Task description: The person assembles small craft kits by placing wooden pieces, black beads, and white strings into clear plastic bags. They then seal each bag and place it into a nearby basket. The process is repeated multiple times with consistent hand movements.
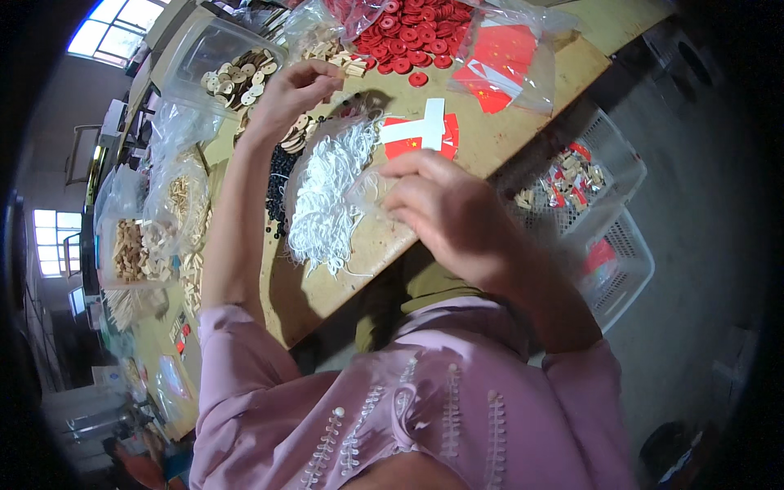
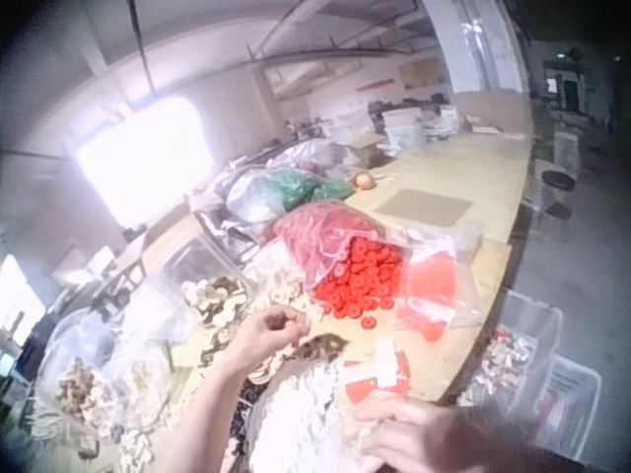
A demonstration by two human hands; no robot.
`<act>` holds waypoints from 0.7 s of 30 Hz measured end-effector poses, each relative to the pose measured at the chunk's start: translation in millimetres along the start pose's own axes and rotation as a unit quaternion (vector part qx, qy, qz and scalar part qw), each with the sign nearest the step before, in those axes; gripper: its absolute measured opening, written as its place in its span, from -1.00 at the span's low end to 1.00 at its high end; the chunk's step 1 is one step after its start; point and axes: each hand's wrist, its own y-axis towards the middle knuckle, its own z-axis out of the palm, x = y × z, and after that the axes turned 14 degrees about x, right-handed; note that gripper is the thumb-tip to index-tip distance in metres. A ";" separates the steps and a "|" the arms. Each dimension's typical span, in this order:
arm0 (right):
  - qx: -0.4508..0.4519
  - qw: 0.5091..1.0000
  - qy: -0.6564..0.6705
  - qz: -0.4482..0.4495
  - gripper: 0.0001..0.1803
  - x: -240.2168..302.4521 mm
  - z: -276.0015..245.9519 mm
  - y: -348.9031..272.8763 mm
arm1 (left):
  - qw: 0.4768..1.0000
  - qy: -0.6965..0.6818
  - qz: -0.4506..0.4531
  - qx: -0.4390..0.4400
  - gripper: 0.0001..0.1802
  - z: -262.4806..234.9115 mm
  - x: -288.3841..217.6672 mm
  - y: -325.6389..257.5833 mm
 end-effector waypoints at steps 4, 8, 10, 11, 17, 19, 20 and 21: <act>-0.025 0.998 -0.051 -0.034 -0.88 -6.0 1.4 4.5 | 0.990 -0.092 0.066 0.089 -0.83 46.7 -73.2 -60.6; -0.017 0.996 -0.064 -0.068 -0.88 3.4 7.5 10.7 | 0.991 -0.005 0.030 0.128 -0.70 60.2 -98.9 -100.1; -0.013 0.995 -0.048 -0.083 -0.88 6.4 12.5 11.2 | 0.994 -0.019 0.052 0.099 -0.74 61.3 -93.7 -106.4; -0.011 0.995 -0.039 -0.086 -0.88 7.3 15.0 10.8 | 0.994 -0.025 0.063 0.086 -0.76 62.2 -89.2 -107.9; 0.007 0.997 -0.025 -0.077 -0.90 11.1 16.2 6.3 | 0.987 0.058 0.136 0.058 -0.81 77.2 -95.0 -103.0; 0.007 0.998 -0.003 -0.064 -0.90 12.3 14.4 2.4 | 0.987 0.113 0.106 0.035 -0.85 77.2 -108.1 -97.8; 0.005 0.998 0.008 -0.062 -0.87 12.7 13.7 0.6 | 0.990 0.083 0.117 0.003 -0.86 74.9 -98.2 -87.4; -0.001 0.998 0.019 -0.062 -0.86 13.3 13.1 -0.8 | 0.990 0.053 0.128 -0.029 -0.87 70.7 -82.8 -70.7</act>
